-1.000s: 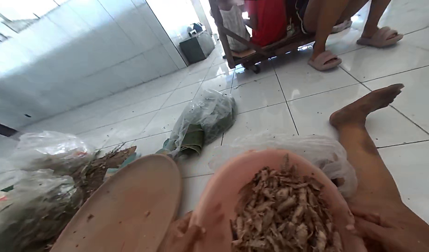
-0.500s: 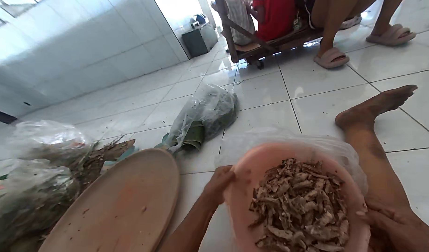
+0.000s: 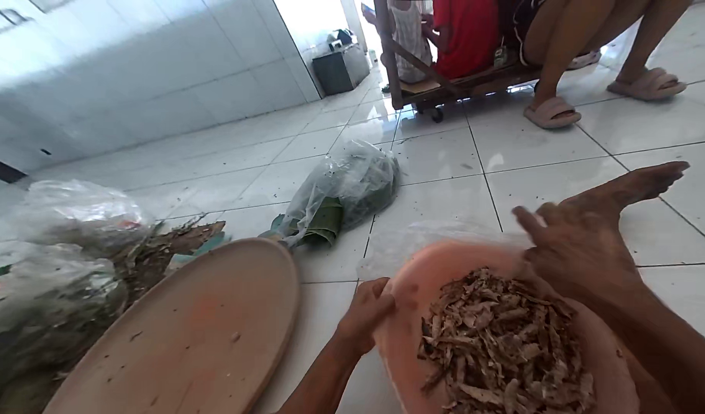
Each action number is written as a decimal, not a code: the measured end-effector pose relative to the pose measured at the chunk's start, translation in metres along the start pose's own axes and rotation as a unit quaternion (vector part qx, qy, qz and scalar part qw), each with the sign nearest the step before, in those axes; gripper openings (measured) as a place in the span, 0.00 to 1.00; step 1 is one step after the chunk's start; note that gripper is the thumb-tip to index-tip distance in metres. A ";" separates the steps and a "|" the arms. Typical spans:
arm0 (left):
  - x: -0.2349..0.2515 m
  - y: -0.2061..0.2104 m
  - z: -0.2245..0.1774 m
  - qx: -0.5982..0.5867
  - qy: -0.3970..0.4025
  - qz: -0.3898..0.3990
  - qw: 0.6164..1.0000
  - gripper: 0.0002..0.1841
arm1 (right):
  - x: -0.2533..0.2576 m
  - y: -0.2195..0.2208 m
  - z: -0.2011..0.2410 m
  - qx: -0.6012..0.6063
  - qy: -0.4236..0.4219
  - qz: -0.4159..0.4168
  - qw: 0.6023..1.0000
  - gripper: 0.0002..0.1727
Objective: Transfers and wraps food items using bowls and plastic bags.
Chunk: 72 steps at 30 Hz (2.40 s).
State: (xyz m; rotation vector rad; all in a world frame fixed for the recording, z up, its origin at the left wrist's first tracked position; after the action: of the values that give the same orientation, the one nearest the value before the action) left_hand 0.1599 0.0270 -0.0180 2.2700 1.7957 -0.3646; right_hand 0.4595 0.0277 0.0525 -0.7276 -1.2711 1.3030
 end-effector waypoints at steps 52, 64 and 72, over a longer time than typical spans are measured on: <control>0.068 -0.027 -0.005 0.160 0.235 -0.260 0.923 0.15 | -0.122 0.025 0.082 0.061 -0.294 -0.086 0.950 0.34; -0.014 -0.053 0.020 0.109 0.081 -0.118 0.984 0.13 | -0.125 0.020 0.068 0.034 -0.171 -0.121 0.977 0.29; -0.022 -0.055 -0.011 0.273 0.261 -0.185 0.907 0.18 | -0.112 0.025 0.081 0.014 -0.174 -0.138 0.975 0.29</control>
State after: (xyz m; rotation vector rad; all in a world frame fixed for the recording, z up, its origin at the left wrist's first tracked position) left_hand 0.1020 0.0229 -0.0013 2.5428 2.7079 -0.3863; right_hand 0.3976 -0.0936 0.0186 -0.2931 -1.5679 1.2478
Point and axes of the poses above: each hand's wrist, its own x-axis towards the middle knuckle, its own y-axis out of the palm, z = x × y, the point moved 9 cm from there along x, towards the middle knuckle, and after that the axes turned 5 degrees about -y, right-handed, at the moved point
